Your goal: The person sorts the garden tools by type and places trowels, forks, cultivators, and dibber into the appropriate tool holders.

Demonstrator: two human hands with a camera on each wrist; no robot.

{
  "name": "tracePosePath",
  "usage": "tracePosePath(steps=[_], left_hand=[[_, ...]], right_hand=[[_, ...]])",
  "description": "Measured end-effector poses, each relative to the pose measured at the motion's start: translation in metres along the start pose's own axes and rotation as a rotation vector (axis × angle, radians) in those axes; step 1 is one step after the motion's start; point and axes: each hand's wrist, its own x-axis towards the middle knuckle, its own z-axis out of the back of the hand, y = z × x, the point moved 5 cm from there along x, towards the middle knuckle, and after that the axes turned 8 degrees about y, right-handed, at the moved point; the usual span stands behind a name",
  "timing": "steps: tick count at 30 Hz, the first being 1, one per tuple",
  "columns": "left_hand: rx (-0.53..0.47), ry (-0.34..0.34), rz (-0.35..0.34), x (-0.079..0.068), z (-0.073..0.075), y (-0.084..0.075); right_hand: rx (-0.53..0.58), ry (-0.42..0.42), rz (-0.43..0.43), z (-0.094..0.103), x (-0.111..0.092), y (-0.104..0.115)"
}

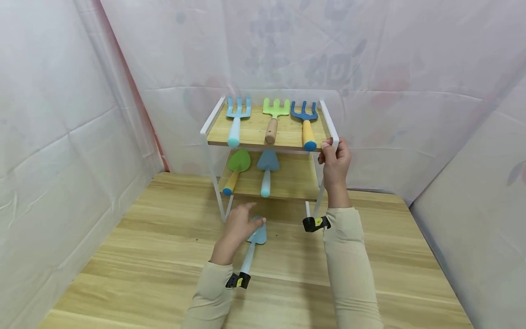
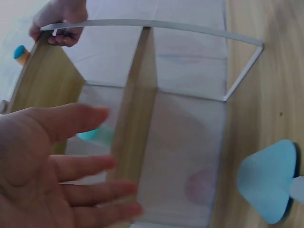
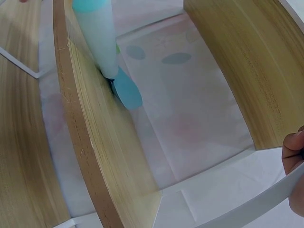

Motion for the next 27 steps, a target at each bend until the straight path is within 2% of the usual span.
tracePosePath(steps=[5, 9, 19, 27], left_hand=[[0.153, 0.156, 0.026, -0.008, -0.001, -0.002], [0.216, 0.221, 0.02, -0.013, -0.002, -0.003], [0.301, 0.226, 0.03, -0.025, -0.007, -0.001], [0.426, 0.168, -0.059, -0.038, -0.008, -0.002]], right_hand=[[0.0, 0.005, 0.003, 0.0, 0.001, 0.0], [-0.007, 0.005, 0.002, 0.0, 0.001, 0.0], [-0.012, -0.01, -0.004, 0.0, 0.0, 0.002], [-0.001, -0.009, 0.0, -0.001, -0.001, 0.001]])
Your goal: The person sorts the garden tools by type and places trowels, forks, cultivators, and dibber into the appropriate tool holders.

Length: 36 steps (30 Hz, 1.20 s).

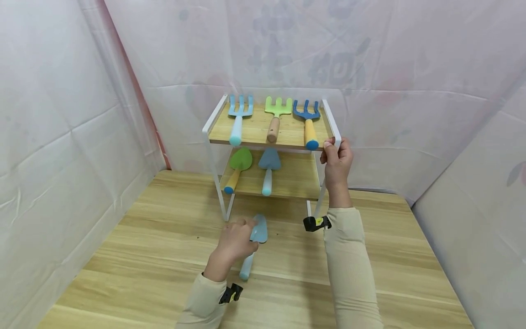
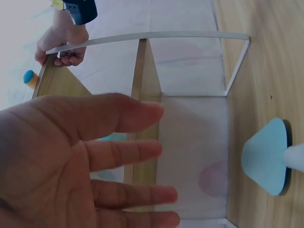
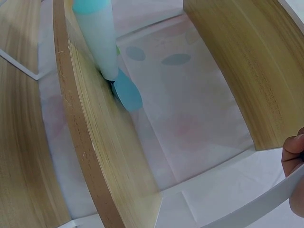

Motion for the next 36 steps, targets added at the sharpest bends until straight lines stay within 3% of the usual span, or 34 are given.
tracePosePath(steps=[7, 14, 26, 30, 36], left_hand=[[0.032, 0.004, -0.027, -0.008, -0.006, 0.001], [0.063, -0.042, -0.05, -0.015, -0.017, 0.003], [0.095, -0.211, -0.084, -0.024, -0.045, 0.003], [0.033, -0.232, -0.078, -0.027, -0.055, 0.006], [-0.219, -0.255, -0.031, -0.027, -0.067, 0.015]], right_hand=[[0.006, 0.003, 0.005, -0.001, 0.0, 0.001], [-0.002, 0.007, 0.014, 0.0, 0.0, 0.001], [-0.019, 0.018, 0.022, -0.002, 0.0, 0.001], [-0.009, 0.016, 0.017, -0.001, 0.0, 0.001], [0.0, 0.01, 0.012, -0.001, -0.001, 0.001]])
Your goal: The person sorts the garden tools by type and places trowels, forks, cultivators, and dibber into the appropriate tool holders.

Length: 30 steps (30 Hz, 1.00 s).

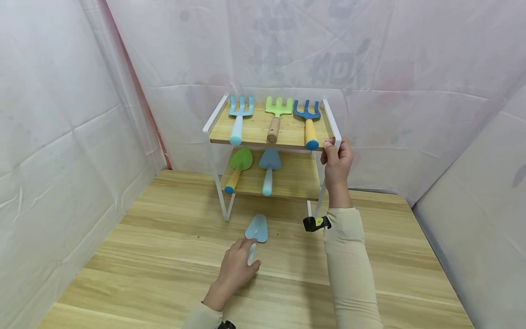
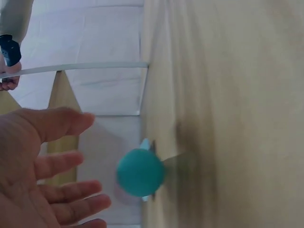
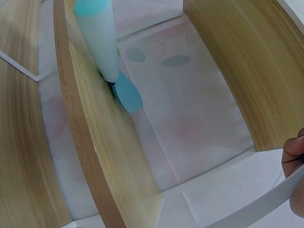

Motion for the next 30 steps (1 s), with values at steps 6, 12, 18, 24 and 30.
tracePosePath(steps=[6, 12, 18, 24, 30], left_hand=[[-0.141, -0.046, 0.075, -0.003, -0.006, 0.009], [-0.197, -0.04, 0.161, -0.005, -0.015, 0.018], [-0.27, -0.032, 0.262, -0.005, -0.018, 0.024], [-0.352, -0.012, 0.3, -0.003, -0.021, 0.028], [-0.384, -0.004, 0.315, -0.001, -0.024, 0.03]], right_hand=[[0.002, -0.002, -0.003, 0.0, 0.0, -0.001], [-0.001, -0.004, -0.004, 0.0, 0.0, -0.001], [-0.004, 0.004, 0.004, 0.0, 0.001, 0.0], [-0.009, 0.009, 0.011, -0.001, 0.001, 0.001], [0.01, -0.001, -0.007, 0.0, 0.001, 0.0]])
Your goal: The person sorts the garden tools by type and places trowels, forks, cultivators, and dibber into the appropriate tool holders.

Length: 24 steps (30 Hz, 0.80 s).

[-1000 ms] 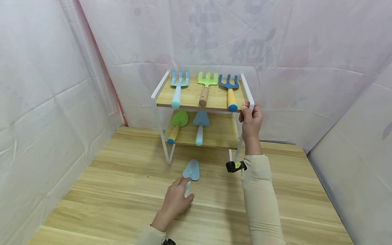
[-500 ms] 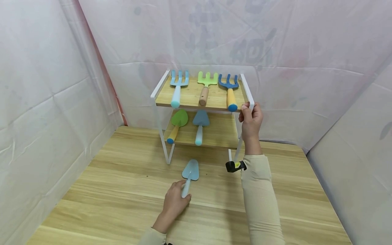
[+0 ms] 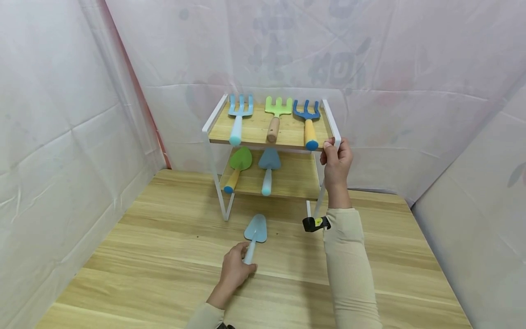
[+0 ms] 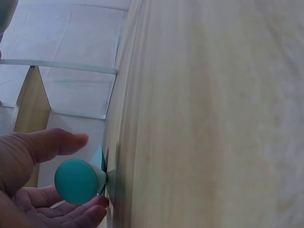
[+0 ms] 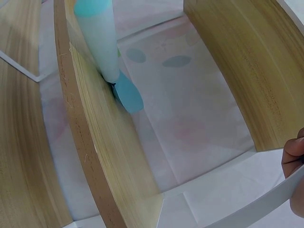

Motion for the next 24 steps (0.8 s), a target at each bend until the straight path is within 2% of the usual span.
tracePosePath(steps=[10, 24], left_hand=[[-0.056, -0.009, 0.001, 0.0026, 0.0017, 0.0045], [-0.067, -0.036, -0.008, 0.0006, 0.0075, 0.0021]], right_hand=[[-0.005, -0.011, -0.005, 0.0016, -0.0017, -0.0019], [0.002, -0.006, 0.002, 0.0006, -0.0003, -0.0015]])
